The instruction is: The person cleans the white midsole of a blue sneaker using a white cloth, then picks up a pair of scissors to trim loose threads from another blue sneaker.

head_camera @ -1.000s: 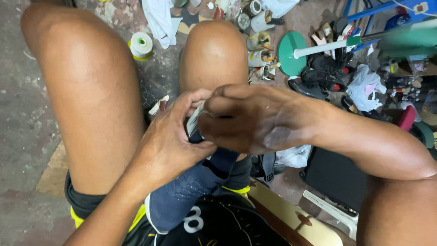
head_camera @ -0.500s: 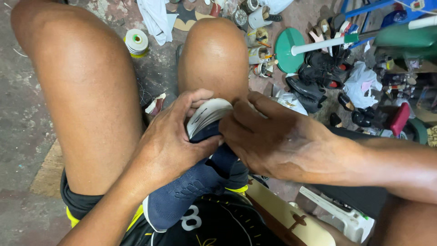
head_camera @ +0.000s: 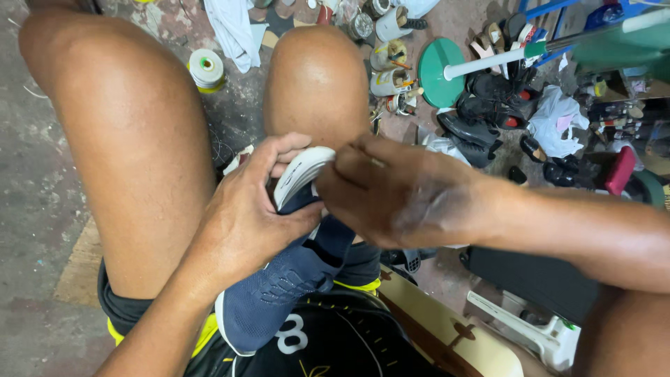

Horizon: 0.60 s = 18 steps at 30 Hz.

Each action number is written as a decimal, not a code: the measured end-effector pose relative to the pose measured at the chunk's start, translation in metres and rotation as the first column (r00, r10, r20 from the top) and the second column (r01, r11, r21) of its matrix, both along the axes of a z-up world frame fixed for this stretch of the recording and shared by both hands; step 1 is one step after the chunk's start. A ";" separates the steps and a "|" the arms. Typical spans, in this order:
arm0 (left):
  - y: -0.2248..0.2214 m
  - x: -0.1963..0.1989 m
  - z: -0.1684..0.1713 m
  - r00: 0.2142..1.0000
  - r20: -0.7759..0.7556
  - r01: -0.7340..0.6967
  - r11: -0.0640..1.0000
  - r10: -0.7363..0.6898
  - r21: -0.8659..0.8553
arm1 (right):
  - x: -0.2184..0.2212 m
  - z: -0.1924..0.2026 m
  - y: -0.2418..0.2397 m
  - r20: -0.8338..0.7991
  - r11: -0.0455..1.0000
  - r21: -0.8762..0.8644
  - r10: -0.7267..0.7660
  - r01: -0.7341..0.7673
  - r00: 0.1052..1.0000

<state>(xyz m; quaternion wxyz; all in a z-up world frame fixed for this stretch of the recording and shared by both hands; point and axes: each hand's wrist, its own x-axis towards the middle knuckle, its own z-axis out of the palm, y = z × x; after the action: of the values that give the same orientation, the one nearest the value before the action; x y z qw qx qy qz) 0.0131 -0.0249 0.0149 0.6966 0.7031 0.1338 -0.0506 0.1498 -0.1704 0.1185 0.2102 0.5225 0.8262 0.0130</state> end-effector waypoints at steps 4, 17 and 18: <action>-0.004 0.003 -0.001 0.998 -0.060 0.003 0.999 -0.001 0.040 | -0.013 0.010 -0.012 0.010 0.993 0.011 -0.120 0.120 0.993; 0.004 -0.005 -0.010 0.994 -0.083 0.048 0.976 -0.067 -0.211 | 0.002 0.033 -0.059 -0.637 0.681 -0.027 -0.576 0.732 0.512; 0.005 -0.004 -0.009 0.996 -0.053 0.061 0.971 -0.075 -0.232 | 0.004 0.031 -0.061 -0.703 0.632 -0.054 -0.574 0.773 0.421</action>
<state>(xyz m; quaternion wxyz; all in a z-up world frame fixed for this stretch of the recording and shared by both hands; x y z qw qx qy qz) 0.0088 -0.0201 0.0054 0.7666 0.6202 0.1240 -0.1111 0.1538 -0.2313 0.1491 -0.1861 0.8032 0.5474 -0.1434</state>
